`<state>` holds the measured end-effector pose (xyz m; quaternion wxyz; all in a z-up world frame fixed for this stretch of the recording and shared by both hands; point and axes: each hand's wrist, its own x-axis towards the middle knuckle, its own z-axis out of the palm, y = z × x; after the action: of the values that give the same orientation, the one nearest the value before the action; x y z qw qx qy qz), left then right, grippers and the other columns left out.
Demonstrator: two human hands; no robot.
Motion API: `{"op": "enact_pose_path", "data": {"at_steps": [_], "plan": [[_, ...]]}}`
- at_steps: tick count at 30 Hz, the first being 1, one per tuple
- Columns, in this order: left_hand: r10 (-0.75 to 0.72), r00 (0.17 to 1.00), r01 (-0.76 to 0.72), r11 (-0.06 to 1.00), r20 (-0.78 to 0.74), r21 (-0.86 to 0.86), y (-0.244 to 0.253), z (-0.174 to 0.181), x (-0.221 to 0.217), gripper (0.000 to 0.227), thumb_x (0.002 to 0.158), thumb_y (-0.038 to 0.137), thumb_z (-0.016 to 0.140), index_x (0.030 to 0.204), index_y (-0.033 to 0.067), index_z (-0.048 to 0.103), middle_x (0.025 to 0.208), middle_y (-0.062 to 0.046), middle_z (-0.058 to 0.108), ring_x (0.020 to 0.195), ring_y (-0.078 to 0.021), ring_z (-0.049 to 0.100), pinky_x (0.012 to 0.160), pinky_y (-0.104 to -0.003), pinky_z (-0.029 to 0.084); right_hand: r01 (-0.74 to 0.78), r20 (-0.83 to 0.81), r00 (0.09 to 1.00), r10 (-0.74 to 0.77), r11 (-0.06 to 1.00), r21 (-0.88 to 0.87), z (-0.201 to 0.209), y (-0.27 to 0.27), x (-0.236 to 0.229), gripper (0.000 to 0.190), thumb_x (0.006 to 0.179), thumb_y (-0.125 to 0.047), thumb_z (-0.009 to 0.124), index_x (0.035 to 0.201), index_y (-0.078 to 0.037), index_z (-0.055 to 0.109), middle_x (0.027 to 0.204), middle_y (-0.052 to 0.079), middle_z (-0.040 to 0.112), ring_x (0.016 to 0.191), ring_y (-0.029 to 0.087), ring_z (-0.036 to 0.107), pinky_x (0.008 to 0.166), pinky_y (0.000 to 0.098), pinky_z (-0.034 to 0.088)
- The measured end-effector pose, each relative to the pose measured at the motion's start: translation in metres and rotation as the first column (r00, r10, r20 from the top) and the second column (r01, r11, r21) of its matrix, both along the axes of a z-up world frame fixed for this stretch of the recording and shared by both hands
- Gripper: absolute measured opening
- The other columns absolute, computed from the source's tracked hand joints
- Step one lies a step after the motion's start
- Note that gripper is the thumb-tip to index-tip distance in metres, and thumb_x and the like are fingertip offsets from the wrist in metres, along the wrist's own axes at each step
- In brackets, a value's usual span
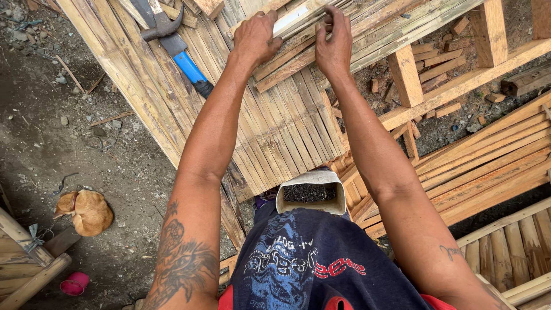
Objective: The person aligns thin wooden planks on a wooden frame and hammers nails to secure them. The person repeatedly picks up nails from a container and uses a hammer to drive them into the planks, working along the length of the frame.
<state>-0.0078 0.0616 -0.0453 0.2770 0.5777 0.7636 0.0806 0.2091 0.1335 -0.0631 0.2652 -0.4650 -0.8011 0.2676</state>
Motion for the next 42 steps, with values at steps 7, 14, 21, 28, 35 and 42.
{"op": "enact_pose_path", "data": {"at_steps": [7,14,21,28,35,42], "plan": [[-0.028,1.000,0.028,0.955,-0.004,0.294,-0.041,-0.006,0.051,0.040,0.088,-0.004,0.064,0.128,0.0002,0.061,0.131,-0.028,0.058,0.108,-0.0364,0.063,0.090,-0.052,0.056,0.137,-0.306,0.813,-0.496,0.674,-0.726,0.003,0.028,0.001,0.030,0.104,-0.031,0.058,0.113,-0.004,0.048,0.090,0.009,0.068,0.075,0.017,0.067,0.062,0.0298,0.056],[0.131,0.930,-0.234,0.931,0.343,0.280,-0.034,0.001,0.048,0.016,0.101,0.010,0.064,0.113,0.0062,0.073,0.120,-0.020,0.067,0.112,-0.0354,0.060,0.094,-0.059,0.046,0.037,-0.393,0.715,-0.578,0.593,-0.804,0.002,0.035,0.008,0.016,0.103,-0.006,0.043,0.114,0.002,0.052,0.104,0.017,0.077,0.070,0.016,0.066,0.062,0.0308,0.062],[0.200,0.935,-0.273,0.933,0.292,0.234,-0.036,0.015,0.048,0.029,0.096,0.005,0.062,0.125,-0.0007,0.061,0.099,-0.018,0.071,0.090,-0.0276,0.066,0.085,-0.047,0.055,-0.113,-0.418,0.626,-0.659,0.453,-0.884,0.008,0.032,0.023,0.019,0.102,-0.002,0.043,0.120,0.002,0.047,0.114,0.023,0.076,0.085,0.025,0.075,0.068,0.0338,0.062],[0.203,0.957,-0.258,0.923,0.209,0.286,-0.020,-0.010,0.038,0.031,0.096,0.014,0.066,0.127,0.0116,0.072,0.102,-0.016,0.072,0.095,-0.0246,0.064,0.089,-0.043,0.057,-0.170,-0.424,0.579,-0.697,0.405,-0.898,0.026,0.028,0.023,0.024,0.105,-0.005,0.043,0.127,0.003,0.045,0.113,0.023,0.074,0.096,0.029,0.076,0.077,0.0371,0.065],[-0.024,0.998,0.008,0.965,0.060,0.264,-0.046,0.025,0.089,0.042,0.102,0.035,0.060,0.133,0.0065,0.064,0.106,-0.015,0.065,0.091,-0.0261,0.064,0.071,-0.042,0.058,-0.235,-0.420,0.420,-0.804,0.351,-0.906,0.051,0.021,0.034,0.035,0.106,-0.013,0.043,0.140,-0.002,0.044,0.119,0.021,0.075,0.108,0.032,0.076,0.086,0.0418,0.063],[0.041,0.986,-0.111,0.880,0.160,0.461,-0.074,0.059,0.136,0.044,0.100,0.042,0.065,0.129,0.0090,0.065,0.100,-0.009,0.066,0.088,-0.0256,0.068,0.067,-0.041,0.056,-0.148,-0.638,0.356,-0.683,0.632,-0.760,0.063,0.003,0.078,0.036,0.110,-0.025,0.044,0.137,-0.002,0.049,0.101,0.016,0.070,0.099,0.030,0.074,0.090,0.0472,0.066]]}}
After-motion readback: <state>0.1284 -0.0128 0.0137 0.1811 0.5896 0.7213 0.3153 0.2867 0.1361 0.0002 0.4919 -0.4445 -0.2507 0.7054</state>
